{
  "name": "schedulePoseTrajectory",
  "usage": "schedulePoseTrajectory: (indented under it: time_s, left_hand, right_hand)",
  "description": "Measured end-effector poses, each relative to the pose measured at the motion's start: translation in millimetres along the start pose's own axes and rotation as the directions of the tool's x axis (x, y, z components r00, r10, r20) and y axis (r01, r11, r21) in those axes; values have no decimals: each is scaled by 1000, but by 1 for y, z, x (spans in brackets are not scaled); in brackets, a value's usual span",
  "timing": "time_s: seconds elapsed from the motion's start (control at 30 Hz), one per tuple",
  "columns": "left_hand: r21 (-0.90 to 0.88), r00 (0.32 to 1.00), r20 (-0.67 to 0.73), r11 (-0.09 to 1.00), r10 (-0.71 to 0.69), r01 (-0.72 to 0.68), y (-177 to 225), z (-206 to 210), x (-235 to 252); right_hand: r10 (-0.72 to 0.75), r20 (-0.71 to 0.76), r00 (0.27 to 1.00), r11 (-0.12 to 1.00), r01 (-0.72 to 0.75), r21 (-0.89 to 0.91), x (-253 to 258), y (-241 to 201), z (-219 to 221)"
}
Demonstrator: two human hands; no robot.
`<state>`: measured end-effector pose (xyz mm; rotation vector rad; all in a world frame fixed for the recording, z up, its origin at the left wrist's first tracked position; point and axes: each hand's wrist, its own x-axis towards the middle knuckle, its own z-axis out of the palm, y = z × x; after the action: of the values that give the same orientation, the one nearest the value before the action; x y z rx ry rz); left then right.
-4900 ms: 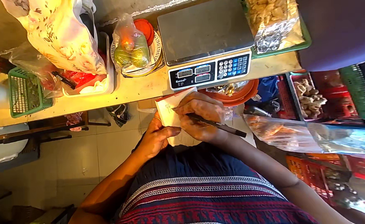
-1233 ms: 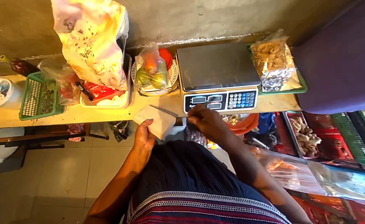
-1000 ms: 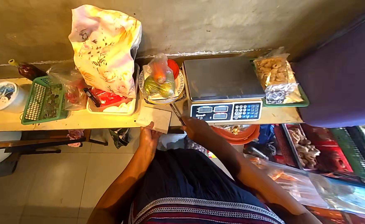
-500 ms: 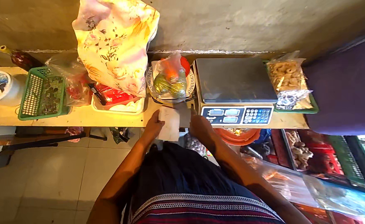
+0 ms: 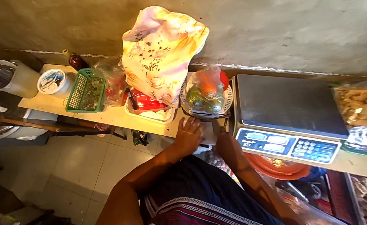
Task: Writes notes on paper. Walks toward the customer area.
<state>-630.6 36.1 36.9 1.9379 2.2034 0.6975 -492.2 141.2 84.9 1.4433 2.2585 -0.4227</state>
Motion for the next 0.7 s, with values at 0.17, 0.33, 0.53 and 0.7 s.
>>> schedulePoseTrajectory:
  time_s: [0.17, 0.33, 0.53, 0.7]
  left_hand:
    - [-60, 981, 124, 988, 150, -144, -24, 11, -25]
    - [-108, 951, 206, 971, 232, -214, -31, 8, -6]
    - [-118, 931, 272, 969, 241, -217, -30, 3, 2]
    - [-16, 935, 305, 983, 178, -182, -21, 1, 5]
  right_hand:
    - [-91, -112, 990, 996, 91, -2, -2, 3, 8]
    - [-93, -123, 988, 995, 95, 12, -6, 7, 9]
    - [-174, -147, 974, 964, 198, 175, -12, 27, 17]
    - [-266, -334, 904, 877, 370, 305, -41, 59, 32]
